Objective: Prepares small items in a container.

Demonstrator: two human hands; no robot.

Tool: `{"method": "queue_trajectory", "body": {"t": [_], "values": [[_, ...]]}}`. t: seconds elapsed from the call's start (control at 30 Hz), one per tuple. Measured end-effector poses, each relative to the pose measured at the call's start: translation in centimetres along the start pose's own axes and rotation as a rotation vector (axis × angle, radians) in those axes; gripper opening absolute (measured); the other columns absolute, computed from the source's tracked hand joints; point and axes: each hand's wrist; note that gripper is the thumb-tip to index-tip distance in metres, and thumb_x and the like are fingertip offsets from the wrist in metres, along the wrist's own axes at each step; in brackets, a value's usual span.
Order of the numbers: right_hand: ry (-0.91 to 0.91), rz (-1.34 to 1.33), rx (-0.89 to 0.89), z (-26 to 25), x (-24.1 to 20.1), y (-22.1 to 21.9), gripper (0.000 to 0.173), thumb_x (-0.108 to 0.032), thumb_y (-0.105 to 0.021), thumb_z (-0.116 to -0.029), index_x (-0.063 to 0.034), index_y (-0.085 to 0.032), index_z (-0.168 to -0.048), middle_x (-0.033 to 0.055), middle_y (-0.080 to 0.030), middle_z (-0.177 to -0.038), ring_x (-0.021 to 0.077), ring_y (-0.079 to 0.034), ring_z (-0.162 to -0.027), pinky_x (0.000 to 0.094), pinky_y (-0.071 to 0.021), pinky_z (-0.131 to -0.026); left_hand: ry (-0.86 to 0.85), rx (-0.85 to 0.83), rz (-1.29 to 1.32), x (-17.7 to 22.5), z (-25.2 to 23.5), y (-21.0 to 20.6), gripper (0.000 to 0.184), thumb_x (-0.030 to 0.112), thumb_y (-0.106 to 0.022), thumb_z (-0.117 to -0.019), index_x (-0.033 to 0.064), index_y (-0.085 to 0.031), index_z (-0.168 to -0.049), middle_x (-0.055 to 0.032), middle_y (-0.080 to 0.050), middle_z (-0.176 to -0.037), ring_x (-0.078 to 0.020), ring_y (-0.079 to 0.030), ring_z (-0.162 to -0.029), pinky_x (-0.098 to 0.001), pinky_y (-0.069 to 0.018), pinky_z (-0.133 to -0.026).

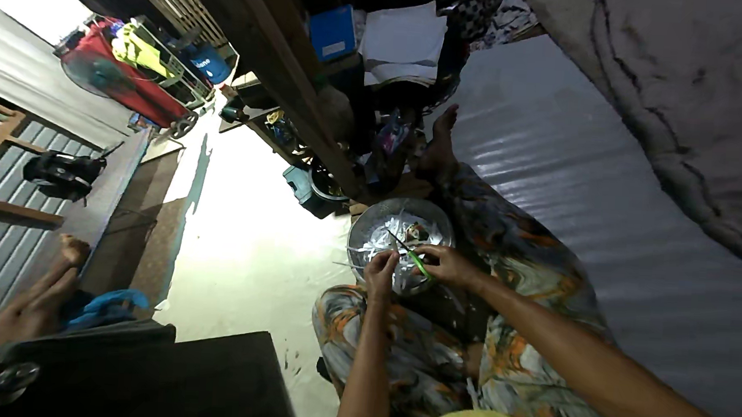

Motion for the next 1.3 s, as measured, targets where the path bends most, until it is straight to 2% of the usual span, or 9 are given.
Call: {"method": "queue_trajectory", "body": {"t": [0.1, 0.2, 0.27, 0.6, 0.77, 0.83, 0.93, 1.03, 1.3], "values": [[0.010, -0.002, 0.023, -0.12, 0.18, 0.07, 0.041, -0.015, -0.070, -0.0951, 0.0055, -0.062, -0.130, 0.0182, -0.067, -0.108, 0.0141, -0.060, -0.082, 0.0292, -0.0517, -0.080, 0.006, 0.014, 0.014, -0.04, -0.12, 0.00, 0.011, -0.001, -0.061, -0.0972, -0.0090, -0.067, -0.101, -0.0038, -0.068, -0.087, -0.0014, -0.061, -0.079, -0.0192, -0.0515, -0.076], [-0.020, 0.015, -0.007, -0.06, -0.07, 0.26, 0.047, -0.020, -0.072, -0.0944, 0.0045, -0.060, -0.133, 0.0204, -0.067, -0.114, 0.0195, -0.064, -0.089, 0.0351, -0.0528, -0.086, -0.002, 0.019, 0.044, -0.06, -0.12, 0.00, 0.010, -0.001, -0.061, -0.0971, -0.0082, -0.067, -0.100, -0.0025, -0.068, -0.087, -0.0010, -0.062, -0.079, -0.0193, -0.0523, -0.077], [-0.030, 0.023, -0.039, 0.02, -0.03, 0.25, 0.048, -0.021, -0.072, -0.0944, 0.0039, -0.059, -0.133, 0.0205, -0.067, -0.112, 0.0204, -0.064, -0.088, 0.0367, -0.0527, -0.085, 0.000, 0.015, 0.052, -0.04, -0.03, 0.00, 0.009, -0.001, -0.061, -0.0970, -0.0078, -0.067, -0.099, -0.0027, -0.068, -0.087, -0.0014, -0.062, -0.079, -0.0196, -0.0527, -0.077], [-0.019, -0.012, -0.035, -0.03, -0.10, 0.14, 0.042, -0.017, -0.073, -0.0935, 0.0033, -0.062, -0.128, 0.0150, -0.067, -0.102, 0.0131, -0.059, -0.079, 0.0298, -0.0512, -0.078, -0.021, -0.030, 0.082, -0.43, -0.09, 0.07, 0.009, -0.002, -0.060, -0.0967, -0.0059, -0.067, -0.098, -0.0011, -0.069, -0.087, -0.0012, -0.063, -0.080, -0.0198, -0.0530, -0.078], [-0.020, 0.011, -0.004, 0.13, -0.29, 0.22, 0.040, -0.013, -0.069, -0.0956, 0.0049, -0.061, -0.130, 0.0186, -0.067, -0.109, 0.0163, -0.062, -0.084, 0.0313, -0.0523, -0.082, 0.003, -0.012, 0.062, -0.08, -0.03, 0.02, 0.010, 0.000, -0.060, -0.0975, -0.0065, -0.067, -0.100, -0.0017, -0.068, -0.088, -0.0010, -0.062, -0.079, -0.0189, -0.0520, -0.076], [-0.014, 0.010, -0.004, 0.13, -0.18, 0.22, 0.042, -0.015, -0.071, -0.0951, 0.0046, -0.061, -0.131, 0.0180, -0.068, -0.108, 0.0158, -0.062, -0.083, 0.0312, -0.0527, -0.081, 0.011, 0.010, 0.078, -0.11, -0.05, 0.01, 0.010, 0.000, -0.060, -0.0977, -0.0066, -0.067, -0.100, -0.0015, -0.068, -0.088, -0.0011, -0.061, -0.078, -0.0188, -0.0519, -0.075], [-0.015, 0.024, -0.045, 0.24, -0.18, 0.33, 0.048, -0.020, -0.072, -0.0944, 0.0035, -0.059, -0.133, 0.0199, -0.068, -0.110, 0.0199, -0.064, -0.087, 0.0363, -0.0534, -0.084, 0.026, 0.029, 0.110, -0.15, -0.14, 0.03, 0.010, -0.001, -0.059, -0.0983, -0.0065, -0.066, -0.101, -0.0017, -0.068, -0.088, -0.0022, -0.062, -0.079, -0.0204, -0.0532, -0.076], [-0.013, 0.054, -0.077, 0.27, -0.12, 0.31, 0.048, -0.020, -0.072, -0.0943, 0.0026, -0.058, -0.135, 0.0183, -0.067, -0.105, 0.0183, -0.062, -0.084, 0.0342, -0.0515, -0.082, 0.009, 0.014, 0.123, -0.30, -0.15, 0.04, 0.008, -0.001, -0.060, -0.0973, -0.0058, -0.067, -0.100, -0.0012, -0.069, -0.087, -0.0019, -0.063, -0.078, -0.0201, -0.0533, -0.075], [-0.011, 0.035, -0.062, 0.16, -0.19, 0.16, 0.044, -0.017, -0.071, -0.0950, 0.0037, -0.060, -0.132, 0.0180, -0.067, -0.105, 0.0166, -0.061, -0.083, 0.0314, -0.0520, -0.080, 0.004, -0.017, 0.103, -0.15, -0.03, -0.03, 0.009, -0.002, -0.059, -0.0970, -0.0056, -0.067, -0.098, -0.0007, -0.068, -0.086, -0.0007, -0.062, -0.077, -0.0188, -0.0526, -0.075]]}}
Point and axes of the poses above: each hand's wrist, its own z-axis away from the middle knuckle, its own y-axis out of the back of the hand, x = y × z
